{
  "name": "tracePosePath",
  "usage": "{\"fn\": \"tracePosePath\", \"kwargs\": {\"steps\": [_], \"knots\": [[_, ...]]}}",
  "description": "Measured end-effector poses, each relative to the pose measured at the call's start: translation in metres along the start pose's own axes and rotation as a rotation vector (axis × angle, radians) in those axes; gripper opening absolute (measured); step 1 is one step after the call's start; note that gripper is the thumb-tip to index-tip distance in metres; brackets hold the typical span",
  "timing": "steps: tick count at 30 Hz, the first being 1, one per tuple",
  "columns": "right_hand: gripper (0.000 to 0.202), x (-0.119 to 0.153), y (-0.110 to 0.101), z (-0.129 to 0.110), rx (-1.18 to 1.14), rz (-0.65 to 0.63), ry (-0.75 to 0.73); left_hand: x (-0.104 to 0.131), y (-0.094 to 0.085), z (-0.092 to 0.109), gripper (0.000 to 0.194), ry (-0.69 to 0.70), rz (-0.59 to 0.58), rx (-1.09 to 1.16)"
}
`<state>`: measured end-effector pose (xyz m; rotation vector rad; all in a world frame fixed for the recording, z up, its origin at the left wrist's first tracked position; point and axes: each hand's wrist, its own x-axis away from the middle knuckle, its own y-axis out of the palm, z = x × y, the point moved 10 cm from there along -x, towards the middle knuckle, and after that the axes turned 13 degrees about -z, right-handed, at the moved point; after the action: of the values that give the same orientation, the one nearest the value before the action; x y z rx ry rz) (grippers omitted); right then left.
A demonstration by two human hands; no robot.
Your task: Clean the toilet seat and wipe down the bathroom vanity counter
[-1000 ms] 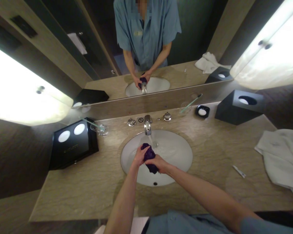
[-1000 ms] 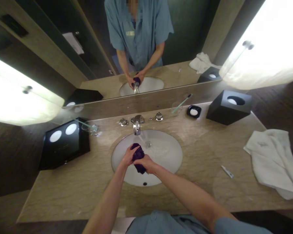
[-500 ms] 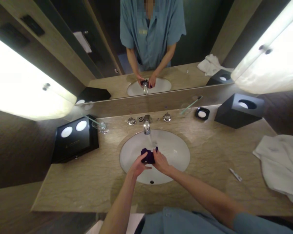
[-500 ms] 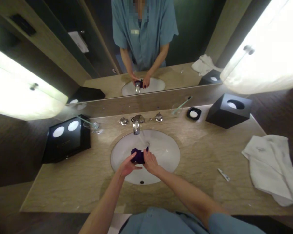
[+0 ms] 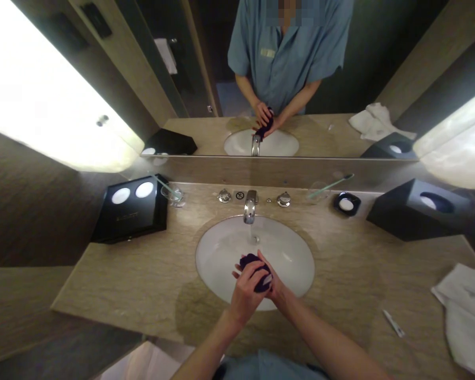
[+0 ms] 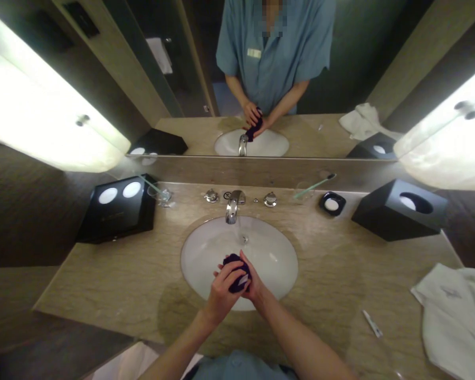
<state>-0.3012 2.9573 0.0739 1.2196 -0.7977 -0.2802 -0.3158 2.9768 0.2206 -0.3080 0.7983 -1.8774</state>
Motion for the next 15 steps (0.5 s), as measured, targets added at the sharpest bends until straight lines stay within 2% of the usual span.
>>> {"fn": "tracePosePath", "kwargs": {"steps": [2,4,6,7,8,10,12,13,15], "knots": [[0.043,-0.004,-0.001,-0.003,-0.147,0.099,-0.078,0.007,-0.011,-0.03,0.014,-0.312,0.17,0.224],[0.05,0.005,-0.007,-0.028,-0.026,0.309,-0.294,0.032,-0.008,-0.067,0.024,-0.692,0.422,0.608],[0.053,0.025,0.007,-0.06,0.312,0.48,-0.521,0.055,0.013,-0.087,0.033,-0.971,0.653,1.018],[0.05,0.036,0.025,-0.074,0.553,0.527,-0.614,0.059,0.024,-0.09,0.034,-1.055,0.713,1.192],[0.041,0.045,0.05,-0.085,0.819,0.532,-0.699,0.057,0.033,-0.091,0.033,-1.101,0.714,1.336],[0.022,0.059,0.111,-0.087,1.341,0.425,-0.883,0.042,0.042,-0.092,0.034,-1.109,0.561,1.514],[0.019,0.071,0.159,-0.07,1.71,0.23,-1.07,0.021,0.039,-0.094,0.033,-1.024,0.306,1.513],[0.021,0.075,0.174,-0.058,1.83,0.126,-1.133,0.011,0.035,-0.095,0.03,-0.977,0.152,1.438],[0.023,0.077,0.189,-0.037,2.003,-0.061,-1.201,-0.002,0.032,-0.098,0.022,-0.929,-0.146,1.246]]}}
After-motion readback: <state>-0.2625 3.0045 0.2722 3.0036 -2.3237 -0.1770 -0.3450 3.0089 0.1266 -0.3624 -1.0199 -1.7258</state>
